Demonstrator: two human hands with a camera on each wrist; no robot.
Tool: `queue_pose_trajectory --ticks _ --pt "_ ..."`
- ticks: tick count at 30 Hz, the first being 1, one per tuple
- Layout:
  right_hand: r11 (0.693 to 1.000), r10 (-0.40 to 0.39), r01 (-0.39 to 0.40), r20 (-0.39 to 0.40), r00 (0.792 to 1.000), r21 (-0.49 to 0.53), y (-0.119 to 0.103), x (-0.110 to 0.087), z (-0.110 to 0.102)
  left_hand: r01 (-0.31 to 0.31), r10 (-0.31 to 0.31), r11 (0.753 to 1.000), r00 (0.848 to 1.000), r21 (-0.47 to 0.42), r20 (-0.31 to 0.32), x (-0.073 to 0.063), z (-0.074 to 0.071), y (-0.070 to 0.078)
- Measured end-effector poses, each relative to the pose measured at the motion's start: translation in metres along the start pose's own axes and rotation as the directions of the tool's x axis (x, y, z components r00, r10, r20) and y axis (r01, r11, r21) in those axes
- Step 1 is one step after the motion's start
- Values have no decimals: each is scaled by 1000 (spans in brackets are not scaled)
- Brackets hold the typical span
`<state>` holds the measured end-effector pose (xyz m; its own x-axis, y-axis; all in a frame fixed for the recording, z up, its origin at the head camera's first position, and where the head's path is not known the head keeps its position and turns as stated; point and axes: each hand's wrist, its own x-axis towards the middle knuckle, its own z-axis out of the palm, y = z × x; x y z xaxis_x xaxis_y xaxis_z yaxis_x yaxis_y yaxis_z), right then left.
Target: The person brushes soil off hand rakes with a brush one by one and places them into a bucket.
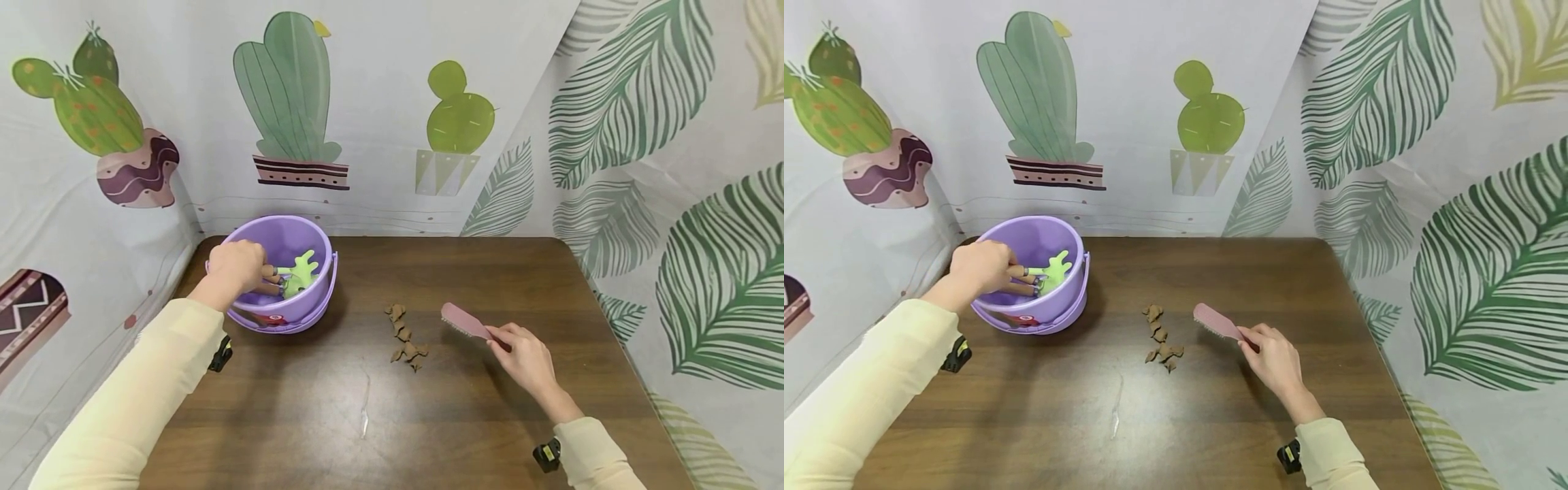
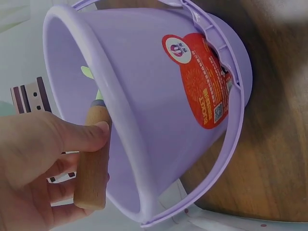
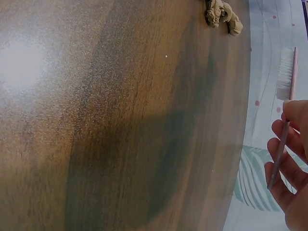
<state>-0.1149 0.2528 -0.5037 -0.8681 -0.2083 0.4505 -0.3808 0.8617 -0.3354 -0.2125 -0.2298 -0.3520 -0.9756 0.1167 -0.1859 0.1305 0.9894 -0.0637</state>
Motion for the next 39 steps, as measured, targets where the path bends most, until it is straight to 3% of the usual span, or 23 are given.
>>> queue_pose_trajectory --ticks 8,20,39 --pt "1000 -12 12 -3 1000 -1 2 -1 0 -51 51 998 999 25 -13 0 0 5" --pt "1000 6 -6 8 1000 6 1 -3 0 -47 47 999 999 -22 -1 2 7 9" --pt "1000 16 -16 8 1000 -8 2 -3 1 -61 57 997 996 -53 -65 -3 3 1"
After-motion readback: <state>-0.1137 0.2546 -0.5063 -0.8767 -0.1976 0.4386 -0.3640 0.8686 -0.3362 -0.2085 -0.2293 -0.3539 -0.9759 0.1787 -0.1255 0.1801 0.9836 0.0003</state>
